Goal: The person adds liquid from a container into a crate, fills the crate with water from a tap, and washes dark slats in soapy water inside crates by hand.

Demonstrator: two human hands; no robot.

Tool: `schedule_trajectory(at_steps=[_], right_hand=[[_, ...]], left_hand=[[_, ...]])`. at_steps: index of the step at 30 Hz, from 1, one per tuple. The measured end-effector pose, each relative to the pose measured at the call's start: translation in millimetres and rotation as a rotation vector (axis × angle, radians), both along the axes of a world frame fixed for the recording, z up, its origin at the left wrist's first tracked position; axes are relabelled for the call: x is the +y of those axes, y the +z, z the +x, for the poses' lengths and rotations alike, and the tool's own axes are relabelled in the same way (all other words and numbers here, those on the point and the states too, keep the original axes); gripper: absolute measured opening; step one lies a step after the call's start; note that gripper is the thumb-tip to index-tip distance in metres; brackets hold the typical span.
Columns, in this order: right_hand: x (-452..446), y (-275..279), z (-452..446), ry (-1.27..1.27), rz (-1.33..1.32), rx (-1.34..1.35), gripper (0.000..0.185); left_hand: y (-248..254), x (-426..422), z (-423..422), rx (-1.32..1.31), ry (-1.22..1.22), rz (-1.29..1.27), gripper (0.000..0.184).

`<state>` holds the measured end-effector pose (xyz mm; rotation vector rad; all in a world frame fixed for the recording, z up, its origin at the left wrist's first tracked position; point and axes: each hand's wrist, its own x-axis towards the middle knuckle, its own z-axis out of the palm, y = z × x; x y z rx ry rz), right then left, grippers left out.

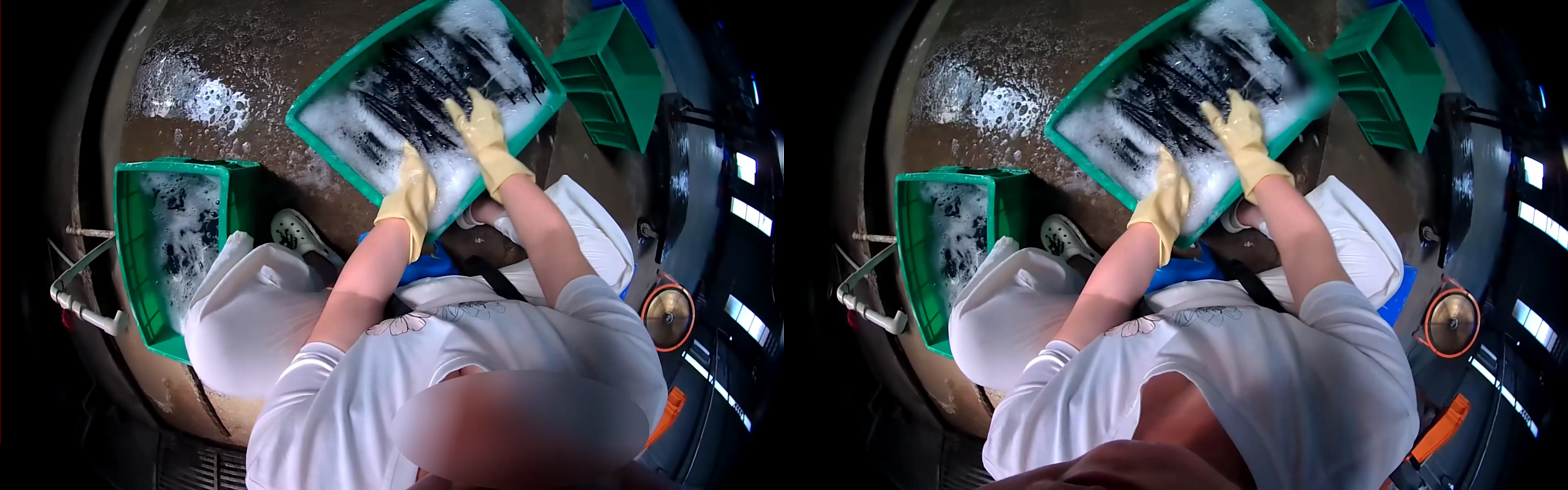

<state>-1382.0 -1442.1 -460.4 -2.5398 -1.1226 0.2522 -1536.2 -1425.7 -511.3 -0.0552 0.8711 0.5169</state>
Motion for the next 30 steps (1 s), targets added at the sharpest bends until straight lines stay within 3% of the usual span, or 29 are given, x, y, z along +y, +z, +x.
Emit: schedule_trajectory(at_steps=[3,4,6,8,10,12,13,16,17,18,19,20,21,22,24,26,27,28,30], right_hand=[[1.0,36.3,-44.8,-0.069,-0.178,0.201,0.102],[-0.7,45.2,-62.1,-0.064,-0.247,0.226,0.115],[-9.4,32.1,-90.2,-0.039,-0.211,0.284,0.125],[-8.5,21.5,-98.2,0.009,-0.143,0.188,0.122],[4.4,-4.8,-58.8,0.197,-0.200,-0.305,0.116],[15.3,-9.3,-11.7,0.206,-0.139,-0.504,0.111],[18.5,-3.6,-0.1,0.150,-0.217,-0.304,0.108],[25.9,32.5,-35.5,-0.058,-0.124,0.146,0.105],[16.6,23.3,-53.3,-0.010,-0.063,0.088,0.108],[10.2,30.5,-70.9,0.041,-0.164,0.144,0.115],[4.2,22.5,-92.0,0.072,-0.088,0.092,0.110],[-4.4,7.7,-106.1,0.103,-0.012,0.044,0.105],[-4.1,3.2,-102.9,0.127,-0.084,0.085,0.115],[0.3,0.7,-88.5,0.116,-0.159,-0.016,0.111],[13.0,7.7,-57.1,0.107,-0.211,-0.265,0.103],[24.1,7.6,-14.8,0.078,-0.115,-0.059,0.096],[21.2,5.5,-5.2,0.065,-0.119,-0.053,0.094],[22.0,8.7,-10.5,0.068,-0.118,-0.060,0.094],[15.3,22.8,-39.1,0.050,-0.057,0.093,0.086]], left_hand=[[-17.3,-8.8,-6.4,-0.019,-0.088,0.000,0.078],[-11.4,-9.0,-13.5,-0.029,-0.124,0.005,0.078],[10.4,-14.3,-38.4,-0.060,-0.190,0.007,0.078],[32.1,-12.6,-48.9,-0.099,-0.189,0.028,0.078],[26.2,-7.1,-33.3,-0.109,-0.110,0.027,0.078],[2.0,6.5,-5.8,-0.092,-0.014,0.032,0.078],[-3.3,10.0,1.4,-0.099,0.009,0.031,0.078],[-16.6,13.3,9.8,-0.123,0.034,0.030,0.078],[-17.9,12.3,9.9,-0.120,0.017,0.030,0.078],[-18.0,9.2,7.2,-0.133,-0.006,0.032,0.078],[-17.8,5.9,4.8,-0.188,-0.001,0.015,0.078],[-17.5,1.4,0.7,-0.415,0.077,-0.043,0.078],[-23.4,-3.8,-2.8,-0.896,0.222,-0.230,0.078],[-28.5,-6.9,1.6,-1.311,0.341,-0.480,0.078],[69.1,14.3,-17.1,0.072,-0.116,0.069,0.060],[-12.4,10.6,7.0,-0.108,0.050,0.105,0.061],[-39.3,13.4,2.8,-0.417,0.110,0.023,0.061],[-55.5,12.1,1.7,-0.424,0.114,0.025,0.061],[-72.3,8.6,9.8,0.041,-0.068,0.369,0.062]])
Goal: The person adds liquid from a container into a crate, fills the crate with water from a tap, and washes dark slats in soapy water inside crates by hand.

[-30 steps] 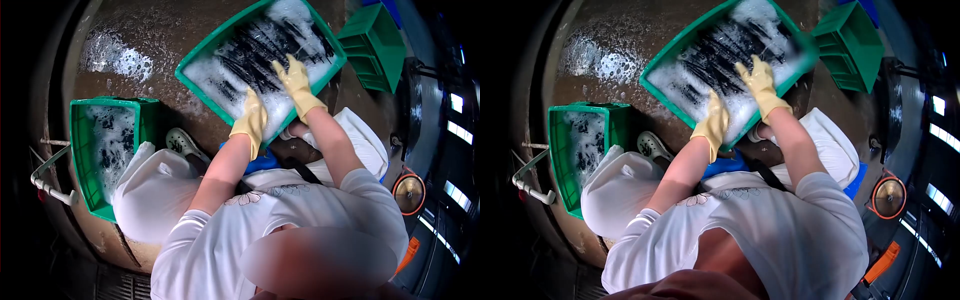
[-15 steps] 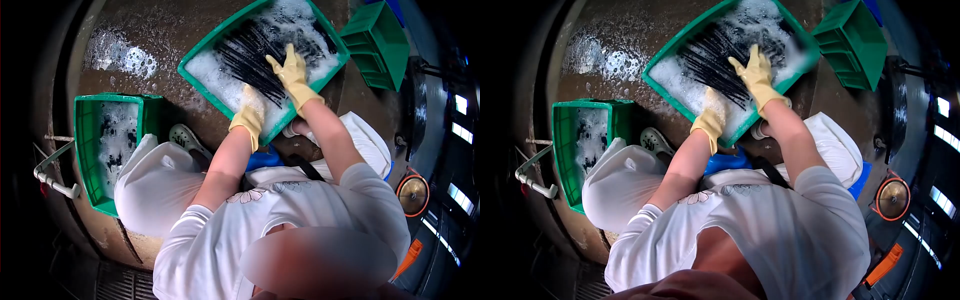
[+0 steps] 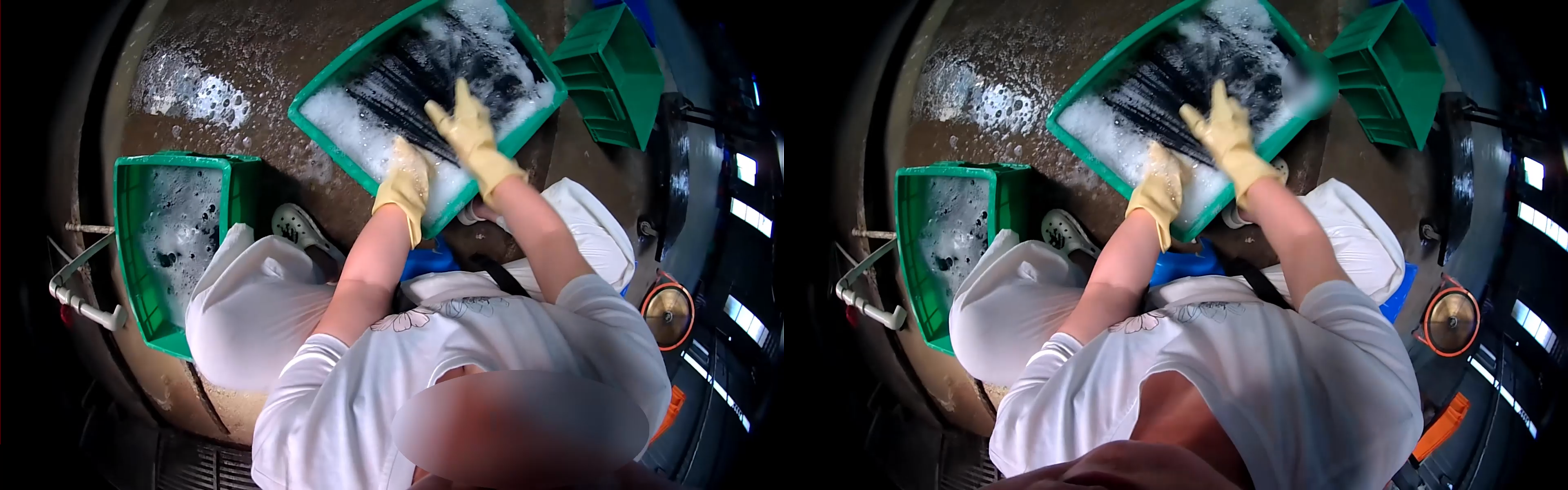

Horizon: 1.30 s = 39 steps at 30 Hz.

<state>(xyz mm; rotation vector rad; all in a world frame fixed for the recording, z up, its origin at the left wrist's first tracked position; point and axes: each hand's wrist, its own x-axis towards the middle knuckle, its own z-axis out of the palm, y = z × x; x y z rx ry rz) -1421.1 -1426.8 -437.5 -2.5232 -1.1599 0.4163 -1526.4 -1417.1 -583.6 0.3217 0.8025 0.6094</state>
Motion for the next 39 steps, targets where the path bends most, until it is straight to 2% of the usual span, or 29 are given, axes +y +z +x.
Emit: schedule_trajectory(at_steps=[2,3,5,6,8,9,10,11,12,13,14,16,18,19,20,22,24,25,26,28,29,30,32,33,37,38,39], right_hand=[[-5.1,21.7,-38.0,0.051,-0.162,0.087,0.080],[-16.2,-0.1,-48.3,0.110,-0.076,-0.030,0.077],[-22.8,-25.9,-46.0,0.238,0.068,-0.253,0.071],[-18.5,-28.0,-31.5,0.271,-0.037,-0.331,0.069],[-2.0,-26.9,2.4,0.292,-0.140,-0.361,0.066],[3.1,-15.7,13.7,0.301,-0.189,-0.315,0.064],[15.4,-25.4,30.5,0.575,-0.200,-0.662,0.059],[19.8,-33.3,43.5,0.462,-0.010,-0.462,0.057],[36.3,-17.0,45.4,0.348,0.171,-0.255,0.056],[55.9,-10.1,44.3,0.275,0.333,-0.191,0.052],[76.6,-10.7,43.5,0.163,0.356,-0.168,0.052],[121.7,-10.3,36.1,0.021,0.114,-0.034,0.068],[154.7,9.2,2.5,0.110,-0.175,-0.028,0.077],[163.7,15.4,-7.8,0.109,-0.322,0.200,0.088],[157.5,-74.1,8.7,0.425,-0.063,-0.054,0.082],[128.3,-9.3,-48.9,0.485,0.055,-0.012,0.081],[110.5,-2.2,-66.9,0.525,0.175,-0.097,0.078],[116.6,-1.1,-56.8,0.436,0.058,-0.038,0.083],[126.7,-5.4,-43.3,0.368,0.087,-0.087,0.087],[141.3,10.9,-30.9,0.198,-0.020,0.157,0.082],[137.3,13.4,-40.4,0.300,0.072,0.134,0.075],[125.3,15.2,-53.2,0.410,0.049,0.062,0.080],[95.2,21.3,-79.9,0.575,0.287,0.024,0.090],[90.7,11.7,-76.9,0.577,0.243,0.090,0.100],[121.4,17.2,-43.5,0.346,0.082,0.082,0.085],[125.8,8.8,-50.7,0.419,0.038,0.075,0.082],[113.9,4.8,-61.6,0.498,0.195,0.110,0.079]], left_hand=[[89.0,8.3,-23.1,0.133,-0.282,-0.419,0.071],[97.1,4.0,-26.0,0.132,-0.289,-0.425,0.071],[116.1,6.0,-33.0,-0.052,-0.142,-0.270,0.071],[133.5,8.7,-26.1,-0.115,0.032,-0.456,0.070],[80.2,11.1,3.7,-0.171,0.328,-0.394,0.061],[88.4,27.8,4.5,-0.295,0.391,-0.403,0.054],[90.5,42.8,1.2,-0.286,0.394,-0.384,0.054],[92.0,55.7,-9.0,-0.232,0.377,-0.358,0.055],[91.4,69.7,-16.9,-0.190,0.367,-0.338,0.055],[88.5,80.5,-22.0,-0.160,0.364,-0.330,0.055],[84.4,89.8,-26.0,-0.137,0.364,-0.332,0.056],[77.7,103.3,-28.4,-0.117,0.367,-0.333,0.057],[71.3,106.5,-27.7,-0.117,0.373,-0.327,0.057],[67.7,109.0,-24.9,-0.125,0.380,-0.325,0.058],[65.1,110.8,-21.1,-0.138,0.386,-0.327,0.058],[63.0,112.3,-21.5,-0.174,0.388,-0.327,0.059],[63.6,112.9,-20.5,-0.197,0.390,-0.330,0.060],[64.8,111.2,-21.0,-0.202,0.381,-0.339,0.060],[66.4,110.4,-21.6,-0.210,0.372,-0.336,0.061],[66.8,104.9,-24.7,-0.198,0.357,-0.332,0.061],[67.5,100.2,-26.6,-0.192,0.358,-0.332,0.062],[67.7,95.9,-28.6,-0.182,0.353,-0.331,0.062],[70.3,89.2,-34.4,-0.166,0.334,-0.337,0.063],[70.8,83.4,-36.1,-0.165,0.331,-0.341,0.063],[74.0,74.9,-43.1,-0.149,0.292,-0.329,0.065],[73.6,72.2,-42.6,-0.147,0.291,-0.323,0.066],[74.6,72.4,-45.0,-0.147,0.285,-0.321,0.066]])
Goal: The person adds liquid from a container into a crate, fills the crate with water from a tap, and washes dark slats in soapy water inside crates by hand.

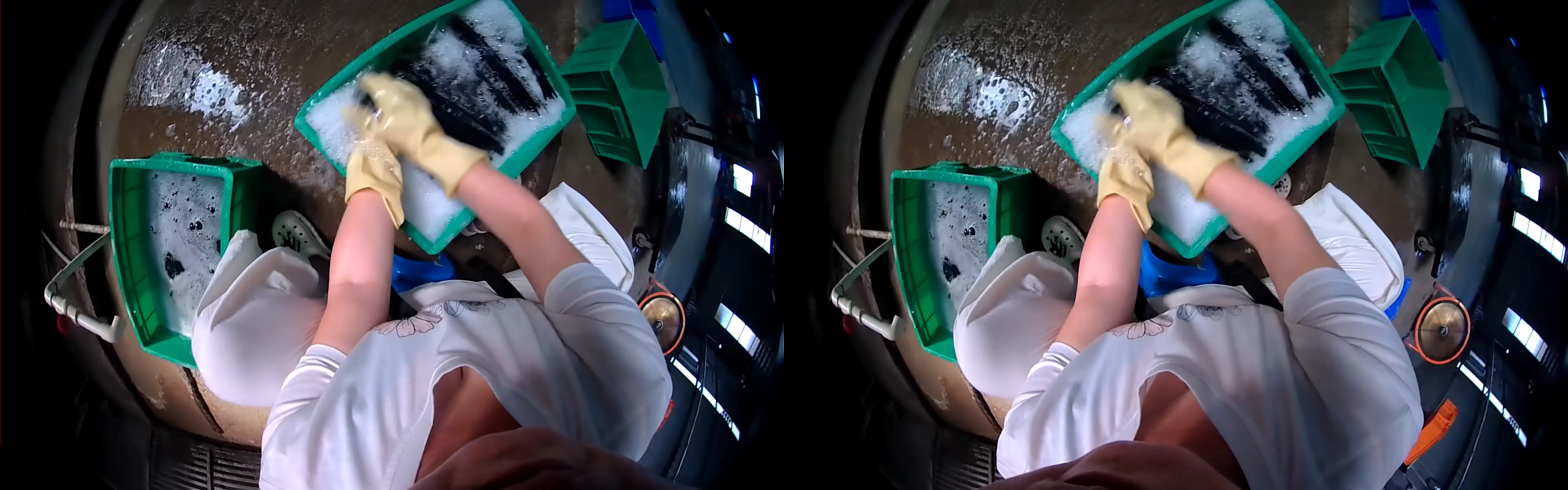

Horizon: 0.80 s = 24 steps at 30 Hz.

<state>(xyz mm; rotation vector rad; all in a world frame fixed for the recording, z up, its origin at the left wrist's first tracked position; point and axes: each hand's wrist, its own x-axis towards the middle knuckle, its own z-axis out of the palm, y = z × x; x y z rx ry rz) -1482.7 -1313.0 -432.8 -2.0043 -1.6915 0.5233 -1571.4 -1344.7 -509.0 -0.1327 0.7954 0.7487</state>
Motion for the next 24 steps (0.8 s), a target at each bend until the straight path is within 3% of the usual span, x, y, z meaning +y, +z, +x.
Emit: schedule_trajectory(at_steps=[2,6,9,10,11,12,13,15,19,22,24], right_hand=[[-21.2,6.5,-28.9,0.048,0.252,0.043,0.070],[5.7,-21.5,41.8,-0.032,0.038,-0.061,0.070],[-10.3,-14.2,91.2,0.013,0.392,-0.070,0.050],[-32.9,12.9,94.3,-0.183,0.326,-0.012,0.044],[-52.6,6.8,109.0,-0.385,0.241,-0.145,0.044],[-76.4,1.0,117.9,-0.541,0.181,-0.356,0.051],[-95.1,-26.2,135.9,-0.601,0.021,-0.270,0.060],[-116.9,-27.5,116.9,-0.576,-0.021,-0.234,0.068],[-122.4,-7.9,78.7,-0.601,-0.270,0.031,0.094],[-126.2,18.0,16.1,-0.636,-0.460,0.066,0.105],[-133.9,-7.5,13.4,-0.512,-0.267,-0.096,0.112]], left_hand=[[1.7,7.6,2.1,-0.020,0.019,0.002,0.067],[1.1,34.0,25.3,-0.061,0.049,0.056,0.068],[0.0,23.2,30.7,-0.152,0.058,0.104,0.070],[55.1,8.6,24.6,0.144,-0.040,0.139,0.074],[58.6,-6.5,25.9,0.112,-0.069,0.114,0.074],[50.7,-22.4,30.2,0.067,-0.086,0.069,0.074],[41.5,-40.7,34.6,0.057,-0.112,0.021,0.074],[21.2,-76.4,43.5,0.058,-0.151,-0.051,0.073],[-5.7,-94.9,43.2,0.051,-0.231,-0.051,0.073],[8.4,-92.7,23.1,-0.006,-0.302,-0.040,0.072],[33.3,-88.1,14.1,-0.049,-0.307,-0.033,0.072]])
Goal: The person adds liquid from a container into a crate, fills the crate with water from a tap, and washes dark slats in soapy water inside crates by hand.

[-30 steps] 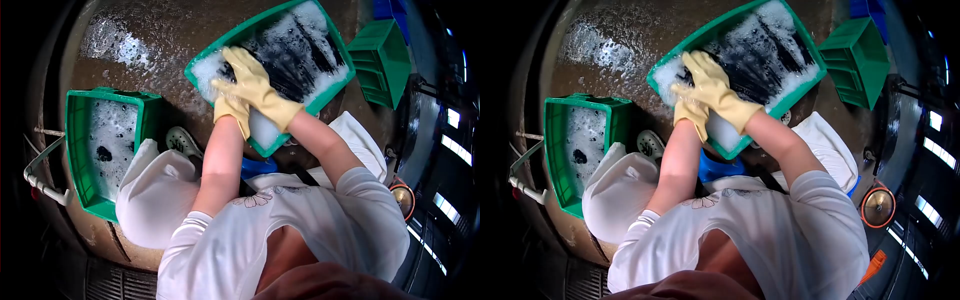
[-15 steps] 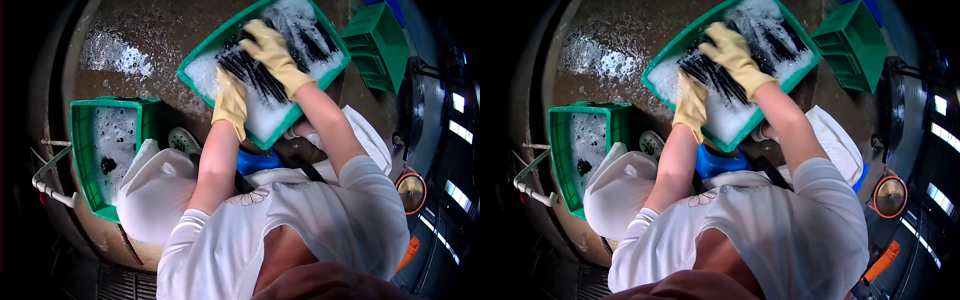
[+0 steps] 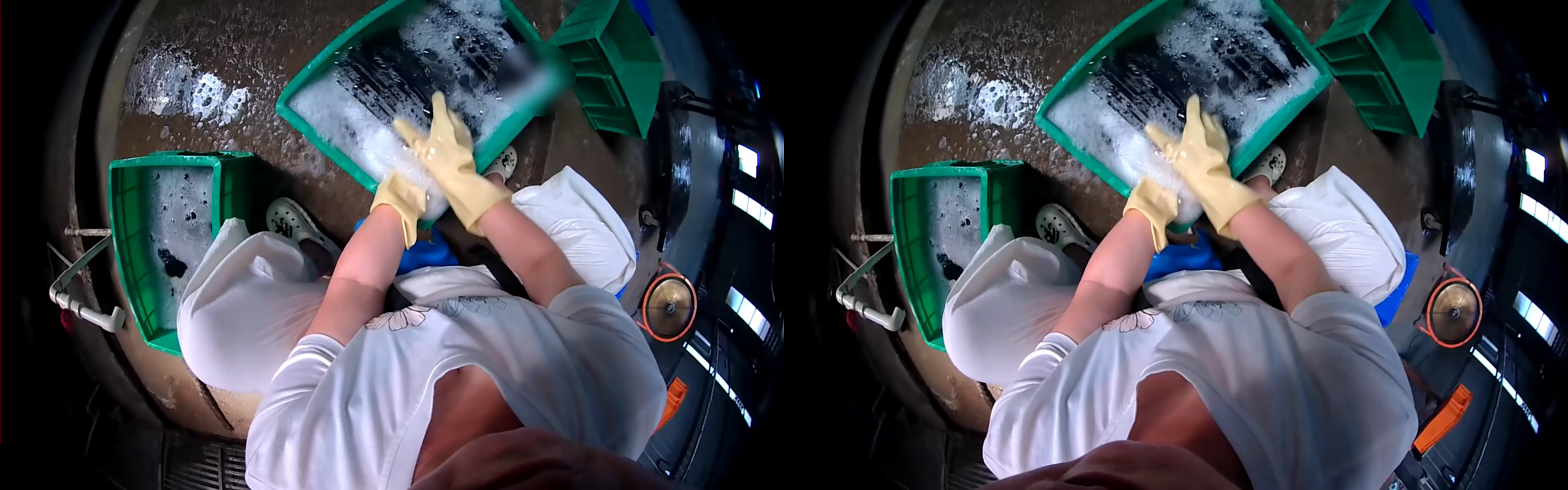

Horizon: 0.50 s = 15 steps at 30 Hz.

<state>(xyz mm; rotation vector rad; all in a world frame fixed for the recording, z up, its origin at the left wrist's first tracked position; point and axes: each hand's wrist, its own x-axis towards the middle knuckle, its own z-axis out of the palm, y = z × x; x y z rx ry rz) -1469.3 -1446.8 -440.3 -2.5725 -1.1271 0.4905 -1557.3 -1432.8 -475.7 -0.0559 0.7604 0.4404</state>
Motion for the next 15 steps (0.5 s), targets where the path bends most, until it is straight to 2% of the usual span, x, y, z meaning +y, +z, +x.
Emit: schedule_trajectory(at_steps=[1,2,3,5,7,8,9,11,13,14,15], right_hand=[[-2.5,-23.7,14.0,0.094,0.132,-0.135,0.114],[10.2,-12.2,28.8,0.144,0.030,-0.287,0.112],[14.8,-10.9,38.1,0.078,0.064,-0.396,0.107],[27.7,-14.3,82.2,0.052,0.135,-0.170,0.100],[39.5,19.0,73.5,-0.005,-0.053,-0.034,0.095],[35.1,5.4,70.3,-0.090,0.113,0.120,0.100],[26.8,-6.6,66.8,-0.092,0.031,0.073,0.109],[29.8,51.3,21.0,-0.111,-0.172,0.320,0.121],[10.2,24.8,-14.8,-0.012,-0.085,0.114,0.129],[6.6,7.0,-14.7,0.036,-0.022,0.068,0.130],[10.8,-8.1,3.4,0.124,-0.071,-0.100,0.129]], left_hand=[[1.7,1.6,3.0,0.003,0.024,-0.009,0.072],[-6.1,3.3,7.7,0.017,0.047,0.001,0.072],[-15.7,7.1,12.8,0.035,0.069,0.009,0.072],[-34.2,13.1,22.8,0.052,0.108,0.002,0.072],[-45.4,16.7,24.4,0.050,0.127,0.008,0.071],[-47.5,18.5,23.8,0.050,0.123,0.018,0.071],[-49.6,18.5,23.2,0.048,0.119,0.019,0.071],[-46.4,17.1,18.4,0.046,0.098,0.028,0.071],[-28.5,12.7,9.4,0.029,0.072,0.017,0.071],[-14.6,12.9,7.1,0.020,0.067,0.001,0.071],[-2.5,15.5,5.9,0.010,0.073,-0.012,0.070]])
